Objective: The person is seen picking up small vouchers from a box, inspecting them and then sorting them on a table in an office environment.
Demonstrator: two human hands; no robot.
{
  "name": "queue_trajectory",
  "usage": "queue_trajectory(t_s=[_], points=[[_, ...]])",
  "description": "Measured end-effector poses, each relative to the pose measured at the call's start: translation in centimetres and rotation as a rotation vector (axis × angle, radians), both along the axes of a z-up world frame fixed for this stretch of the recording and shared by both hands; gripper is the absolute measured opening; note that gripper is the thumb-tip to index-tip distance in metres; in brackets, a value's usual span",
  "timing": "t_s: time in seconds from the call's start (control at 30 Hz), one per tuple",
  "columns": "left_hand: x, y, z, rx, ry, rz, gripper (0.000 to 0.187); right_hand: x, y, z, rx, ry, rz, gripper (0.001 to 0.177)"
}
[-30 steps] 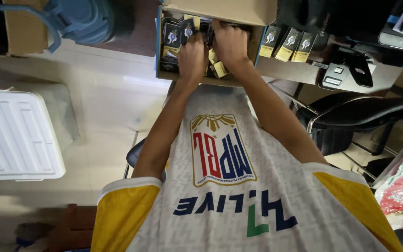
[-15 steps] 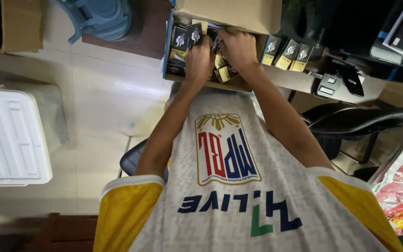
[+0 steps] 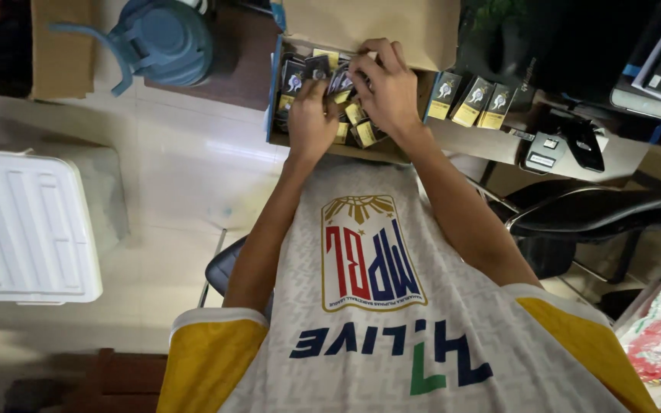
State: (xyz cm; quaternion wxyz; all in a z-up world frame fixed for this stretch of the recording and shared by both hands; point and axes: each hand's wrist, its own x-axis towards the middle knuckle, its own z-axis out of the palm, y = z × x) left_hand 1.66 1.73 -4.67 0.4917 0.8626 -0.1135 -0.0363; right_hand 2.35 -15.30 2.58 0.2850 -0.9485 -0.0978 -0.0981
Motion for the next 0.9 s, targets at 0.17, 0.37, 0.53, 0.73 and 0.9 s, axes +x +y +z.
queue_trajectory(t_s=[0.17, 0.37, 0.53, 0.73, 0.9], points=[[0.5, -0.5, 3.3, -0.015, -0.092, -0.014, 0.018, -0.1, -1.1, 1.4, 0.054, -0.067, -0.009, 0.018], [0.1, -3.0, 8.6, -0.076, -0.005, -0.163, 0.015, -2.1, -4.5, 3.2, 0.231, -0.066, -0.066, 0.018], [-2.3, -8.8, 9.9, -0.099, 0.110, -0.250, 0.011, -6.2, -9.7, 3.0, 0.507, 0.009, -0.176, 0.018], [-6.2, -18.8, 6.2, -0.237, 0.180, -0.304, 0.019, -11.4, -17.7, 1.3, 0.570, 0.035, -0.323, 0.031], [-8.2, -25.4, -0.5, -0.135, 0.110, -0.182, 0.041, -13.1, -23.2, -4.9, 0.177, 0.063, -0.343, 0.042]])
